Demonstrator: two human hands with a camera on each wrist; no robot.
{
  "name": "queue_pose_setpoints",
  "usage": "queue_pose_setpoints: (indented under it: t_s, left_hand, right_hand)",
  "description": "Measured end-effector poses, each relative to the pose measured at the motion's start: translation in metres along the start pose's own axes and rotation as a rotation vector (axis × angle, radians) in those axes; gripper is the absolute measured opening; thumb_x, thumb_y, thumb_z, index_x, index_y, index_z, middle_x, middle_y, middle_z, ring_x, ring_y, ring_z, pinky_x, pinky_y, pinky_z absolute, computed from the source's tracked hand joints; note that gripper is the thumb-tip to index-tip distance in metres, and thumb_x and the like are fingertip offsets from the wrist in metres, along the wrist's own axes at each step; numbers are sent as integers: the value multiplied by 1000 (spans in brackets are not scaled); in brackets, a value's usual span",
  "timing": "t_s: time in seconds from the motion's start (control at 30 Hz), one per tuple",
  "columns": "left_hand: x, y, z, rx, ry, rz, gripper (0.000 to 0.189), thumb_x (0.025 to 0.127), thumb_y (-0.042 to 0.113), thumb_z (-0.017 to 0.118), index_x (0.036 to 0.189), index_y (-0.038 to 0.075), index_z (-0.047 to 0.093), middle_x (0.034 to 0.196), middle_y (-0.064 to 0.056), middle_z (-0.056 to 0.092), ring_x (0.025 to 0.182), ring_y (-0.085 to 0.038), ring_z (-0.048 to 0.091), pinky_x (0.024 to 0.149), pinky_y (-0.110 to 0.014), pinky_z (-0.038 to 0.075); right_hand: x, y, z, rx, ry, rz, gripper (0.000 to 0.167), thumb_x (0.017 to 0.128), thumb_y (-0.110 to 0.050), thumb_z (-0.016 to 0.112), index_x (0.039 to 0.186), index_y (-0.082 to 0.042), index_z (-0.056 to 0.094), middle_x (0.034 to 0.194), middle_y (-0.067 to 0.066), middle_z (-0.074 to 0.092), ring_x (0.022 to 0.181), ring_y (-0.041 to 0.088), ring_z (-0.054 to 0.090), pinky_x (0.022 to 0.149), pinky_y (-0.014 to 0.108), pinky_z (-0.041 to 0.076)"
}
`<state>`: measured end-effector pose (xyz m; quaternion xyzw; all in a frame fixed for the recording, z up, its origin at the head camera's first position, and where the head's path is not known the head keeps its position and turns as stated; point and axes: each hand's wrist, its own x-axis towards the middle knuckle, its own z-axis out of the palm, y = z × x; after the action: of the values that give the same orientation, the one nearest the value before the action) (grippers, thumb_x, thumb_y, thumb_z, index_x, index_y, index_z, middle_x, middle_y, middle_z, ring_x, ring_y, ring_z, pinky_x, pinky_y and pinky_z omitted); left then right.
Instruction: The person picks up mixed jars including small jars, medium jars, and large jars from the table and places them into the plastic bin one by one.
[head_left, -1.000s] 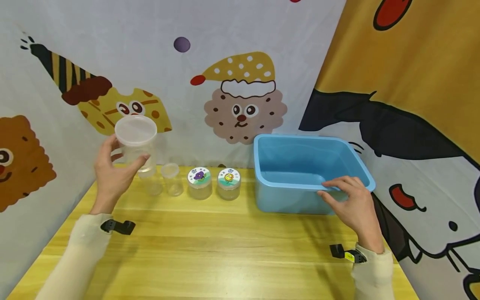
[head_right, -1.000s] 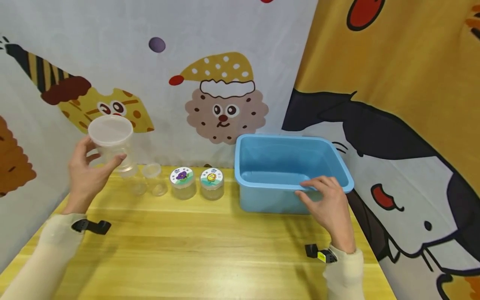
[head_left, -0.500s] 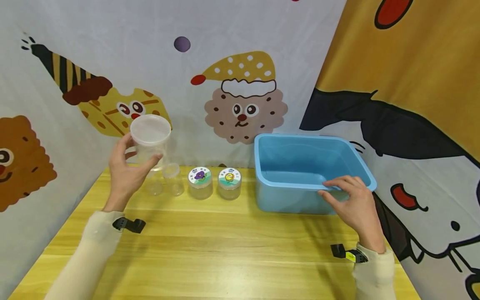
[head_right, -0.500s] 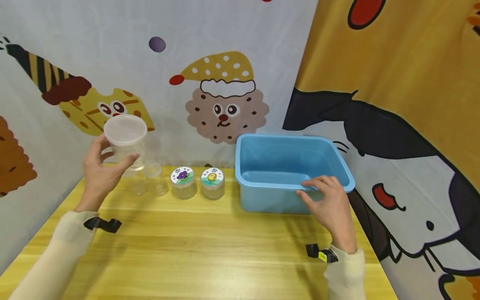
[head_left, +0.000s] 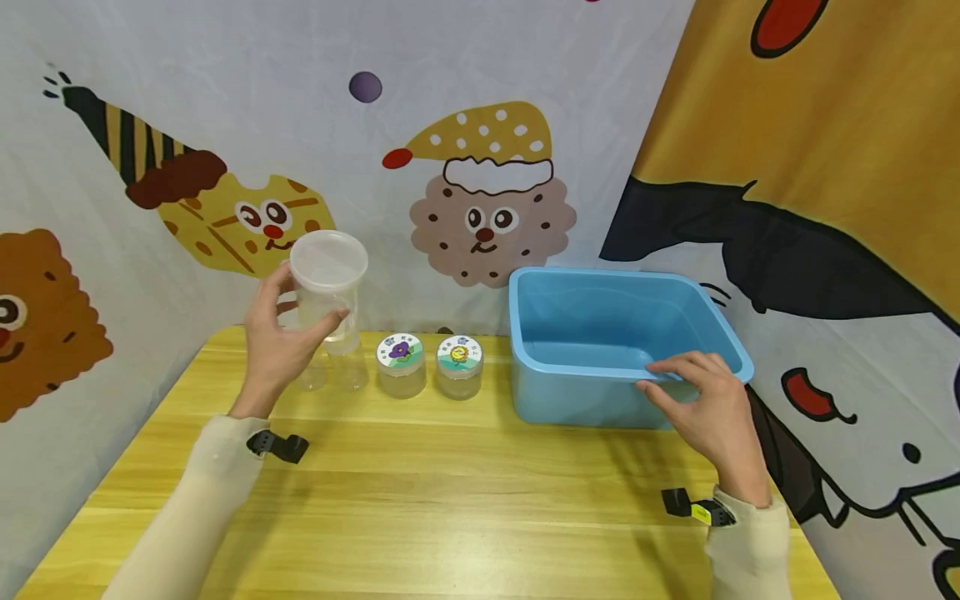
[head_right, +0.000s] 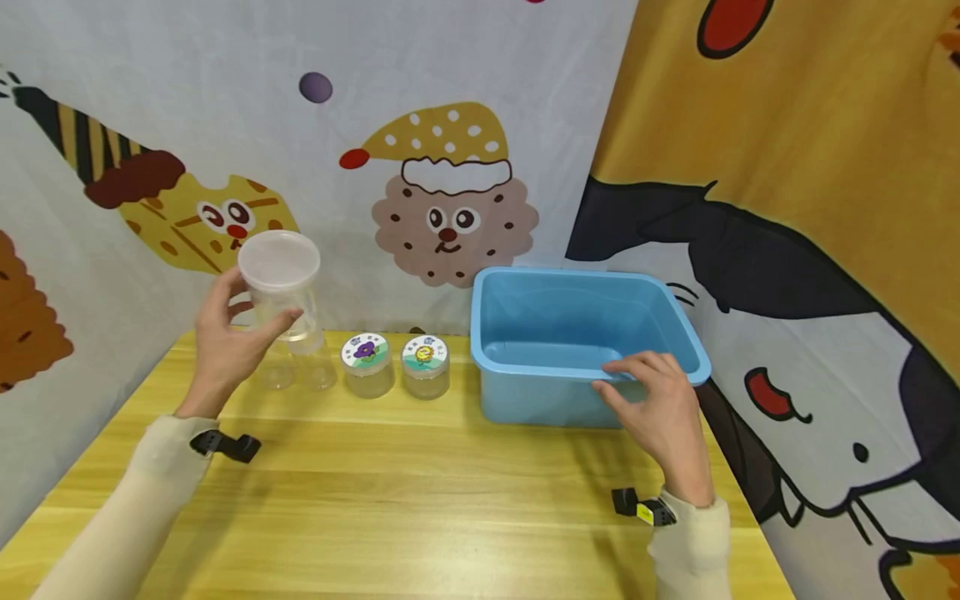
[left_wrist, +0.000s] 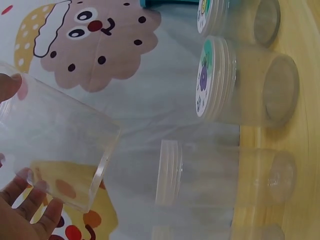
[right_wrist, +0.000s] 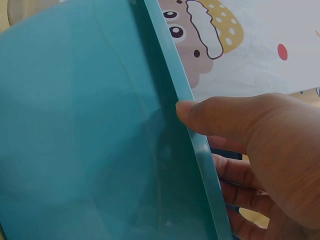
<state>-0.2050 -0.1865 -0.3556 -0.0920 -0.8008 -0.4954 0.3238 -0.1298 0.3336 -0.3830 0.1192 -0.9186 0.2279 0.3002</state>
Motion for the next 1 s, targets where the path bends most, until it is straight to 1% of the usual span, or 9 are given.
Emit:
queue_pose_setpoints:
  t_s: [0.1, 0.27, 0.33, 0.43, 0.57, 0.7, 0.87, 0.93, 1.0]
  left_hand:
    - [2, -5, 4, 2, -5, 9, 82, 75, 3, 88, 149, 15, 53, 134, -12, 58, 116, 0, 47, 96, -24, 45]
    - [1, 2, 10, -10, -19, 14, 81, 76, 3, 87, 148, 11, 52, 132, -13, 57, 116, 0, 47, 96, -26, 46]
    - [0, 9, 11, -21, -27, 14, 79, 77, 3, 87, 148, 9, 52, 133, -15, 56, 116, -1, 47, 97, -29, 46]
    - [1, 11, 13, -35, -36, 20, 79, 77, 2, 86, 147, 7, 52, 133, -16, 57, 116, -1, 48, 97, -34, 47]
    - [1, 14, 17, -52, -45, 29, 78, 76, 1, 86, 146, 4, 52, 133, -18, 57, 115, -1, 48, 98, -43, 47]
    - [1, 15, 22, -65, -60, 32, 78, 77, 2, 86, 147, 4, 51, 133, -19, 57, 117, -2, 47, 99, -48, 47]
    - [0, 18, 27, -70, -73, 48, 78, 77, 3, 87, 146, 6, 52, 132, -19, 57, 117, -3, 48, 98, -45, 47]
    - [0, 19, 30, -72, -78, 51, 77, 77, 3, 87, 146, 6, 53, 132, -19, 57, 117, -5, 49, 98, -45, 48]
    - [0, 20, 32, -78, -88, 48, 77, 77, 4, 87, 146, 6, 53, 132, -19, 57, 118, -8, 49, 99, -47, 47]
  right_hand:
    - [0, 0, 0, 2, -1, -2, 23, 80, -16, 89, 102, -15, 80, 99, 1, 73, 95, 19, 54, 72, 31, 40]
    - [1, -1, -1, 3, -1, -5, 23, 80, -16, 89, 101, -15, 80, 99, 1, 73, 95, 19, 54, 72, 30, 40]
    - [2, -1, -1, 2, -1, -4, 23, 80, -16, 89, 101, -15, 81, 99, 1, 73, 96, 19, 55, 72, 29, 40]
    - [2, -1, -1, 0, -3, 0, 23, 80, -16, 89, 102, -14, 81, 99, 1, 73, 96, 20, 55, 73, 30, 40]
    - [1, -1, -1, 1, -2, -1, 23, 80, -16, 89, 101, -14, 81, 99, 2, 73, 97, 20, 55, 74, 30, 40]
    - [1, 0, 0, 4, 0, -7, 23, 80, -16, 89, 101, -14, 81, 99, 2, 73, 97, 20, 55, 73, 29, 40]
    - [1, 0, 0, 4, 1, -10, 23, 80, -17, 89, 102, -15, 81, 99, 1, 73, 96, 19, 55, 72, 30, 41]
    - [0, 0, 0, 2, 1, -8, 23, 80, -17, 89, 102, -15, 81, 99, 1, 73, 96, 19, 55, 72, 29, 40]
    - [0, 0, -1, 0, 2, -7, 23, 80, -17, 89, 101, -15, 81, 99, 1, 73, 97, 20, 56, 73, 29, 40]
